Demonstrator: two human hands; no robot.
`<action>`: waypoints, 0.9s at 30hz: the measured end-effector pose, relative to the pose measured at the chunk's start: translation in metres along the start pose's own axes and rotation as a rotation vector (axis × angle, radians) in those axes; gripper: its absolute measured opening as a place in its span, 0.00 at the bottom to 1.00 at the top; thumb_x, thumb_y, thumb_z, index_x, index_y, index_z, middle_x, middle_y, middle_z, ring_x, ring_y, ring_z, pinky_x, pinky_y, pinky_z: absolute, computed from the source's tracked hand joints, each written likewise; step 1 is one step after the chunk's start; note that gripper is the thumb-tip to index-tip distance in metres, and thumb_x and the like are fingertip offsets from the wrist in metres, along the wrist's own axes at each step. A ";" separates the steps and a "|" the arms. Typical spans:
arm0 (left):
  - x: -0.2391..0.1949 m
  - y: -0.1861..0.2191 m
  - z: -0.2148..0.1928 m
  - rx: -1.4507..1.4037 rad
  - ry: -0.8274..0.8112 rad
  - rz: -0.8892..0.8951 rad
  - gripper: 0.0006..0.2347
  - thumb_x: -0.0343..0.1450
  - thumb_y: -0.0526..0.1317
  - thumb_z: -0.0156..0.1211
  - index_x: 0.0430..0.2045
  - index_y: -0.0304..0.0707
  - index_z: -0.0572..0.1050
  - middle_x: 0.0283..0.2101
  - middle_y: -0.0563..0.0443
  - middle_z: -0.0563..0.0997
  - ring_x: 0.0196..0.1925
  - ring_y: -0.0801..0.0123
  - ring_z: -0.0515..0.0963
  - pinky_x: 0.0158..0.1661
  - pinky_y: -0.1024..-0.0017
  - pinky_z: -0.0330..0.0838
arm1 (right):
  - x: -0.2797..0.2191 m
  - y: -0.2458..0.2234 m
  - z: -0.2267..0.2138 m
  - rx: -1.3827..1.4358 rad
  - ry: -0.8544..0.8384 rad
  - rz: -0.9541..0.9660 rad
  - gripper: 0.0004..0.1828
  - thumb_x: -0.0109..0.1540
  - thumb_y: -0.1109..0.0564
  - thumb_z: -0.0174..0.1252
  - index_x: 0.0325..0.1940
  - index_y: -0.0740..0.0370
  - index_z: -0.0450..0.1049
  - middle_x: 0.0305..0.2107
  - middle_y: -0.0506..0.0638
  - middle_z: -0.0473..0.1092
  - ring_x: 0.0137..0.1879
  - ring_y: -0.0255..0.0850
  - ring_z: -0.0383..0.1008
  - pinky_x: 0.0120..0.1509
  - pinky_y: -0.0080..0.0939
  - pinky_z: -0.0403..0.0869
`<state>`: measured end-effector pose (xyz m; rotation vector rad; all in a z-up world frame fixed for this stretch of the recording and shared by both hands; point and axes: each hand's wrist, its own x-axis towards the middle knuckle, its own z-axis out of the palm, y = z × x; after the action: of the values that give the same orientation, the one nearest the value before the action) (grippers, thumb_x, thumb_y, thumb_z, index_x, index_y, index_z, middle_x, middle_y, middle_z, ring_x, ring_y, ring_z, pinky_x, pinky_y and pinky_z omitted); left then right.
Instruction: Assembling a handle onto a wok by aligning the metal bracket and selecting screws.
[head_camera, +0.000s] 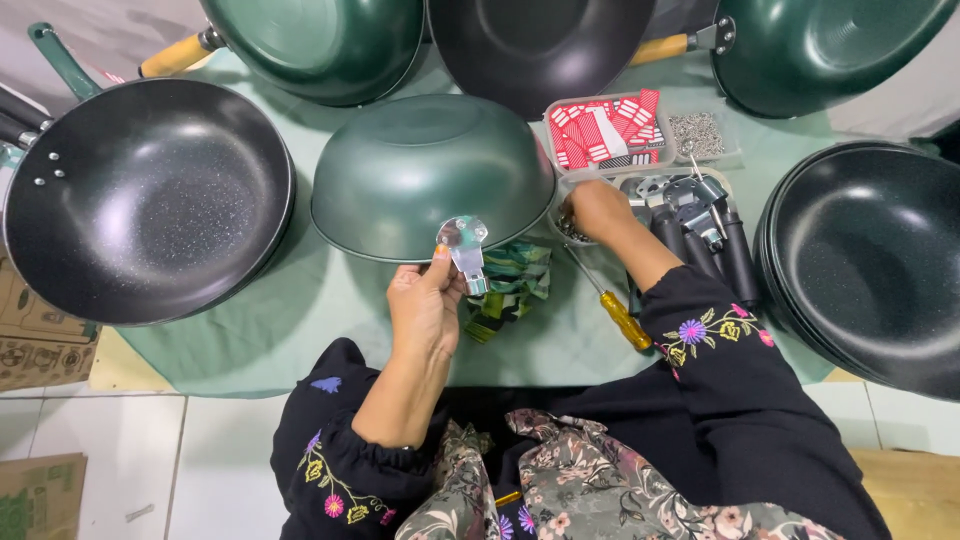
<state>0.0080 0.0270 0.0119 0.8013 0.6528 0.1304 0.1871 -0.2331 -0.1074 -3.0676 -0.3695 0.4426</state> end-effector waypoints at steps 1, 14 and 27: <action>0.000 -0.001 0.000 -0.003 0.002 0.003 0.07 0.71 0.32 0.66 0.36 0.36 0.72 0.30 0.52 0.77 0.25 0.73 0.81 0.32 0.77 0.81 | -0.005 -0.002 -0.003 -0.001 0.002 -0.004 0.09 0.60 0.52 0.63 0.42 0.44 0.86 0.38 0.53 0.81 0.53 0.55 0.81 0.56 0.56 0.79; 0.006 -0.009 -0.006 -0.002 0.011 -0.038 0.07 0.71 0.33 0.66 0.37 0.35 0.73 0.30 0.52 0.76 0.26 0.73 0.82 0.33 0.76 0.82 | -0.021 -0.004 -0.041 0.063 0.073 0.042 0.13 0.61 0.51 0.60 0.42 0.59 0.83 0.37 0.62 0.79 0.52 0.62 0.80 0.56 0.63 0.78; 0.013 -0.027 -0.007 0.047 0.002 -0.075 0.07 0.71 0.34 0.66 0.35 0.33 0.74 0.27 0.51 0.76 0.24 0.70 0.81 0.31 0.74 0.82 | -0.123 -0.080 -0.151 0.756 0.415 -0.473 0.09 0.57 0.60 0.68 0.42 0.57 0.82 0.30 0.56 0.78 0.36 0.49 0.80 0.41 0.43 0.76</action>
<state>0.0108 0.0173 -0.0172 0.8211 0.6890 0.0478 0.0969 -0.1825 0.0754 -2.1645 -0.6865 -0.0760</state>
